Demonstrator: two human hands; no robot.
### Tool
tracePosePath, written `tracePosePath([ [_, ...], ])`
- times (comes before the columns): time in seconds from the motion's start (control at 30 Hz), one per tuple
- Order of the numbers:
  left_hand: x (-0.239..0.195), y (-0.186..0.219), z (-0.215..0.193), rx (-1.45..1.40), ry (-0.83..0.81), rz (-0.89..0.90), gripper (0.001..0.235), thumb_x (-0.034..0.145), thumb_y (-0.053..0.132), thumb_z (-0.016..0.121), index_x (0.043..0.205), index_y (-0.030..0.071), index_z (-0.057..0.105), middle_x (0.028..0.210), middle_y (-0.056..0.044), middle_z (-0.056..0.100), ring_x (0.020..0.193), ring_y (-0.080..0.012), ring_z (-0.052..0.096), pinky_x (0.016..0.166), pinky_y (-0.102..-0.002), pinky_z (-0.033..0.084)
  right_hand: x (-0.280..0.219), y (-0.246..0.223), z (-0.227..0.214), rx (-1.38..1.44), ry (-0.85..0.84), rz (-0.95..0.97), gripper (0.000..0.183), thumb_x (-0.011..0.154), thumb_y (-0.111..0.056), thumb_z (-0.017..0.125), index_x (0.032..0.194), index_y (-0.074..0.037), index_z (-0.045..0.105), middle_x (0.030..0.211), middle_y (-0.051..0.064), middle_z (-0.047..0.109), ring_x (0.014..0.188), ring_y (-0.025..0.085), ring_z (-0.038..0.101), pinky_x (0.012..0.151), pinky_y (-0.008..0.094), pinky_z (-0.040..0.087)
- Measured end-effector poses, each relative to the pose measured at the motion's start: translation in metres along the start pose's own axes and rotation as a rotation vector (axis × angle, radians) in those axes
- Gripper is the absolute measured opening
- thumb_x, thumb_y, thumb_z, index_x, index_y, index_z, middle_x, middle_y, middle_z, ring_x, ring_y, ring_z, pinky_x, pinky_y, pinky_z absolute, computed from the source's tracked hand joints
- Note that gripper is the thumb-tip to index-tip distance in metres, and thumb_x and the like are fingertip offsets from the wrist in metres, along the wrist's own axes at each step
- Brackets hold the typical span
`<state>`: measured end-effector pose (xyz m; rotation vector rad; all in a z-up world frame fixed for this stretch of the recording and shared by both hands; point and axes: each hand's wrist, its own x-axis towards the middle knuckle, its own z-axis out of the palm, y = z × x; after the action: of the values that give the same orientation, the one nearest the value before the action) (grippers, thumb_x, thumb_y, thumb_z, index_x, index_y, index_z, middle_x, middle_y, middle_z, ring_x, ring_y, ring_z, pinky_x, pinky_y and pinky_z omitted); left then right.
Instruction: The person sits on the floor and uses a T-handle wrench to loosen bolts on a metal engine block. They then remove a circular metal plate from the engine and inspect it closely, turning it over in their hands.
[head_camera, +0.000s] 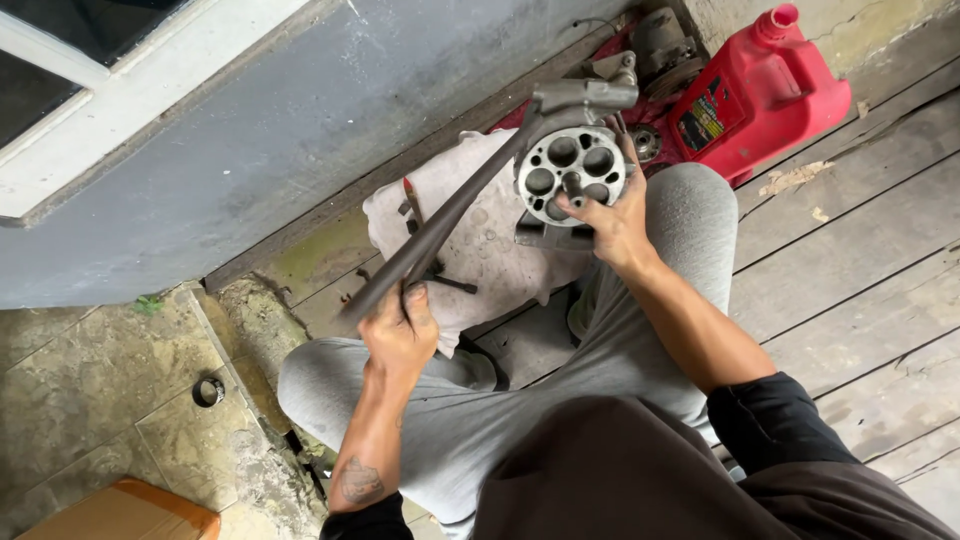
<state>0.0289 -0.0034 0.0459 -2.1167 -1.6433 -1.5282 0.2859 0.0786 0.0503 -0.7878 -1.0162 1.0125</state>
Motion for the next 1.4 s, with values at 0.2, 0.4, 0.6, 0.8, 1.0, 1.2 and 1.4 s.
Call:
tracePosePath([
  [0.2, -0.035, -0.044, 0.0, 0.039, 0.135, 0.139, 0.037, 0.1, 0.015, 0.055, 0.064, 0.011, 0.058, 0.045, 0.0, 0.049, 0.031, -0.0208, 0.045, 0.039, -0.026, 0.042, 0.001, 0.026, -0.015, -0.112, -0.03, -0.09, 0.103, 0.067, -0.021, 0.1, 0.15, -0.003, 0.043, 0.129, 0.015, 0.061, 0.124, 0.021, 0.056, 0.114, 0.042, 0.046],
  [0.4, 0.007, -0.011, -0.002, 0.432, 0.005, 0.41, 0.043, 0.104, 0.01, 0.035, 0.065, 0.01, 0.052, 0.049, 0.001, 0.04, 0.033, -0.0139, 0.04, 0.037, -0.026, 0.043, 0.002, 0.023, -0.016, -0.189, -0.003, -0.146, 0.105, 0.068, -0.022, 0.099, 0.153, -0.004, 0.041, 0.13, 0.016, 0.059, 0.126, 0.024, 0.056, 0.118, 0.044, 0.043],
  [0.6, 0.033, 0.012, 0.019, 0.589, 0.069, 0.527, 0.049, 0.103, -0.002, 0.032, 0.057, 0.014, 0.035, 0.041, 0.0, 0.026, 0.029, -0.0119, 0.032, 0.034, -0.025, 0.033, 0.004, 0.014, -0.01, -0.222, -0.021, -0.16, 0.114, 0.063, -0.026, 0.103, 0.155, -0.006, 0.038, 0.133, 0.017, 0.056, 0.127, 0.026, 0.055, 0.118, 0.045, 0.041],
  [0.8, -0.011, -0.018, 0.019, 0.121, 0.286, 0.158, 0.05, 0.107, 0.034, 0.041, 0.062, 0.015, 0.05, 0.047, 0.006, 0.04, 0.034, -0.0102, 0.036, 0.043, -0.02, 0.037, 0.003, 0.02, -0.017, -0.23, -0.022, -0.146, 0.109, 0.067, -0.028, 0.101, 0.155, -0.007, 0.04, 0.134, 0.017, 0.058, 0.129, 0.026, 0.055, 0.118, 0.046, 0.041],
  [1.0, 0.018, 0.006, 0.024, 0.073, 0.023, 0.171, 0.044, 0.105, 0.026, 0.059, 0.064, 0.008, 0.058, 0.049, -0.001, 0.042, 0.036, -0.0236, 0.049, 0.04, -0.027, 0.043, -0.001, 0.023, -0.022, -0.239, -0.034, -0.08, 0.107, 0.068, -0.026, 0.099, 0.155, -0.005, 0.041, 0.132, 0.018, 0.058, 0.126, 0.027, 0.055, 0.118, 0.045, 0.041],
  [1.2, -0.01, -0.013, 0.014, -0.07, -0.254, -0.175, 0.018, 0.081, -0.01, 0.073, 0.097, -0.004, 0.077, 0.069, -0.008, 0.072, 0.042, -0.0116, 0.055, 0.033, -0.023, 0.037, 0.0, 0.009, -0.007, -0.25, -0.015, -0.094, 0.113, 0.062, -0.026, 0.103, 0.155, -0.009, 0.041, 0.132, 0.017, 0.06, 0.126, 0.026, 0.058, 0.116, 0.044, 0.043],
  [1.4, 0.002, -0.028, -0.005, 0.089, 0.103, -0.126, 0.029, 0.09, 0.005, 0.045, 0.064, 0.001, 0.058, 0.052, -0.005, 0.055, 0.034, -0.0126, 0.033, 0.033, -0.028, 0.028, -0.002, 0.017, -0.019, -0.317, -0.032, -0.115, 0.116, 0.061, -0.023, 0.103, 0.156, -0.006, 0.039, 0.135, 0.026, 0.057, 0.129, 0.035, 0.057, 0.117, 0.05, 0.042],
])
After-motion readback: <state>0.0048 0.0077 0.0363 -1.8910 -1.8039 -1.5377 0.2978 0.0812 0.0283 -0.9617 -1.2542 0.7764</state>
